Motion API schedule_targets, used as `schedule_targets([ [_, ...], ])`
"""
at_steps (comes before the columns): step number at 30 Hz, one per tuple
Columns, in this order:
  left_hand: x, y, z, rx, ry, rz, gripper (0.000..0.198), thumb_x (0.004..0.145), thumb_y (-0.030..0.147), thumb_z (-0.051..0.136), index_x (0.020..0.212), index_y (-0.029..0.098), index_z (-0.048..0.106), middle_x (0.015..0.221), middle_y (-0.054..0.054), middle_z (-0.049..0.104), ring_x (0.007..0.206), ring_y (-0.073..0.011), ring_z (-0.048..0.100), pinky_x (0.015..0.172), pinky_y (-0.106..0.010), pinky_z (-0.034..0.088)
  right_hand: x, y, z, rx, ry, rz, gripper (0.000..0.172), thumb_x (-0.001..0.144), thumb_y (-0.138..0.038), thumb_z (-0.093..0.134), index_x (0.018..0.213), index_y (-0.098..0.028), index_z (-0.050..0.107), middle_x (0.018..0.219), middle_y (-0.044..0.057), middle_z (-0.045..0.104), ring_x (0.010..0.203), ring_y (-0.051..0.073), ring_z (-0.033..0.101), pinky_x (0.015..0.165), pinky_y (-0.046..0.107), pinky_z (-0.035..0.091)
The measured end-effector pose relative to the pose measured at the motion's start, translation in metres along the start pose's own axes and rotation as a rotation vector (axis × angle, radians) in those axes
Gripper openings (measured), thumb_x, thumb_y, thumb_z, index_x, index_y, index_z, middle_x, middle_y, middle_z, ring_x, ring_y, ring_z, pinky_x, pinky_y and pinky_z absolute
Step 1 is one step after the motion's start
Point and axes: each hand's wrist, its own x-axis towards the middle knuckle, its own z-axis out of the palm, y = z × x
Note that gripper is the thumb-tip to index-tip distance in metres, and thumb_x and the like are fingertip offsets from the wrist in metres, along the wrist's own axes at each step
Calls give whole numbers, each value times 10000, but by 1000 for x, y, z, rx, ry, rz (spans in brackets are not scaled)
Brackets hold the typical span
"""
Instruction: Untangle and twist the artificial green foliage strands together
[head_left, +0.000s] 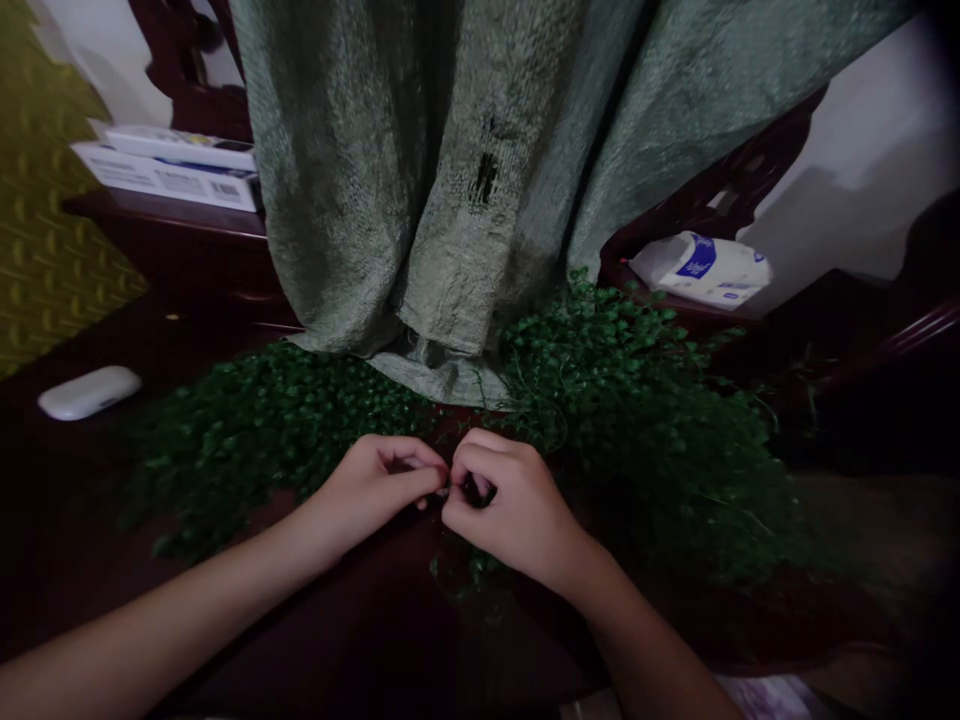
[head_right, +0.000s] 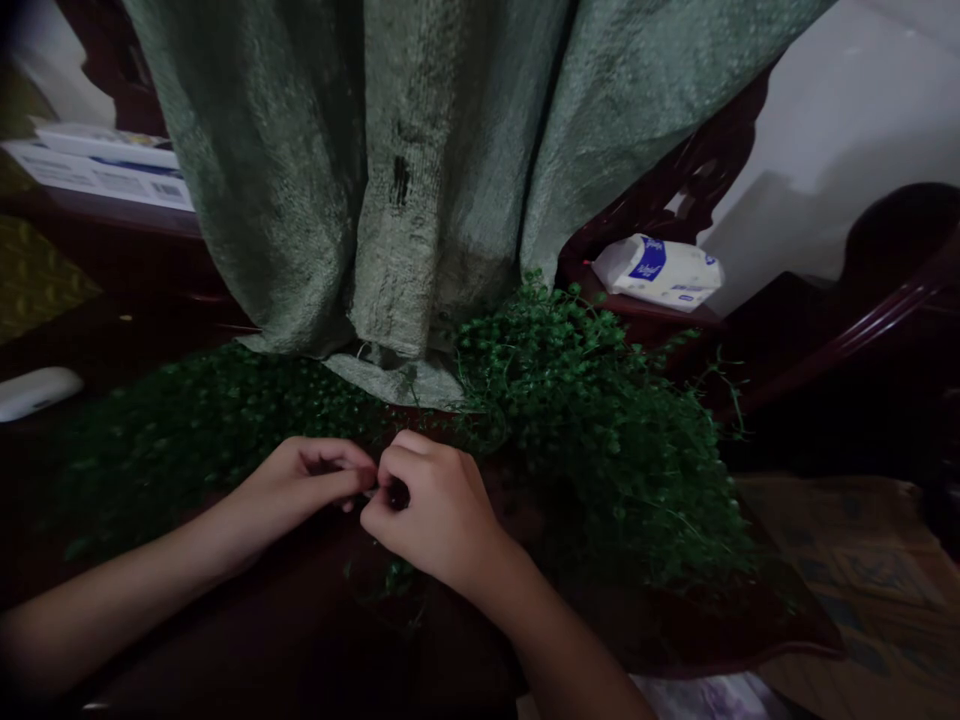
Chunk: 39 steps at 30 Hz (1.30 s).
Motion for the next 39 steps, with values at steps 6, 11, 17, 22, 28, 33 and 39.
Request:
schedule_targets([
  [6, -3, 5, 1, -17, 18, -43, 80, 601, 200, 647, 618, 165, 716, 558, 14, 640, 507, -104, 520, 512, -210, 422, 0, -2, 1, -120, -13, -70, 110, 716, -108, 518, 639, -184, 496, 690, -30, 500, 574, 83, 441, 537, 222, 314],
  [11, -3, 6, 1, -9, 3, -31, 76, 575, 164, 623, 607, 154, 691, 527, 36, 617, 491, -90, 503, 500, -194, 391, 0, -2, 3, -226, -23, -157, 128, 745, -103, 484, 649, -186, 469, 684, -30, 454, 575, 89, 412, 549, 240, 301],
  [17, -3, -1, 1, 69, -9, 13, 102, 599, 182, 624, 656, 140, 697, 582, 25, 643, 586, -113, 550, 558, -197, 418, -3, 0, 8, -286, 12, -254, 131, 750, -95, 454, 661, -191, 453, 682, -33, 412, 575, 97, 390, 546, 257, 279],
  [22, -5, -3, 1, 93, -13, 56, 86, 617, 197, 620, 650, 146, 681, 591, 22, 638, 602, -122, 547, 566, -206, 424, -4, -1, 9, -312, 8, -268, 126, 740, -89, 445, 670, -193, 449, 689, -32, 411, 579, 100, 389, 539, 262, 281],
  [28, -5, -3, 2, 87, -32, 59, 58, 623, 198, 628, 611, 149, 655, 586, 22, 630, 599, -120, 544, 571, -208, 421, -5, -2, 13, -362, 47, -294, 120, 723, -86, 436, 674, -194, 456, 694, -26, 434, 580, 109, 404, 536, 274, 284],
  [33, -5, -2, 3, 86, -40, 73, 72, 615, 200, 635, 565, 148, 626, 561, 30, 597, 579, -109, 512, 556, -201, 401, -5, -2, 16, -386, 50, -304, 116, 722, -92, 435, 690, -190, 487, 700, -18, 456, 582, 115, 421, 528, 279, 292],
  [39, -4, -2, 3, 98, 24, 17, 62, 580, 182, 613, 531, 152, 590, 502, 53, 524, 515, -86, 446, 496, -185, 349, -6, 0, 12, -413, 151, -295, 167, 690, -58, 437, 595, -194, 428, 641, -22, 411, 558, 113, 385, 518, 284, 269],
])
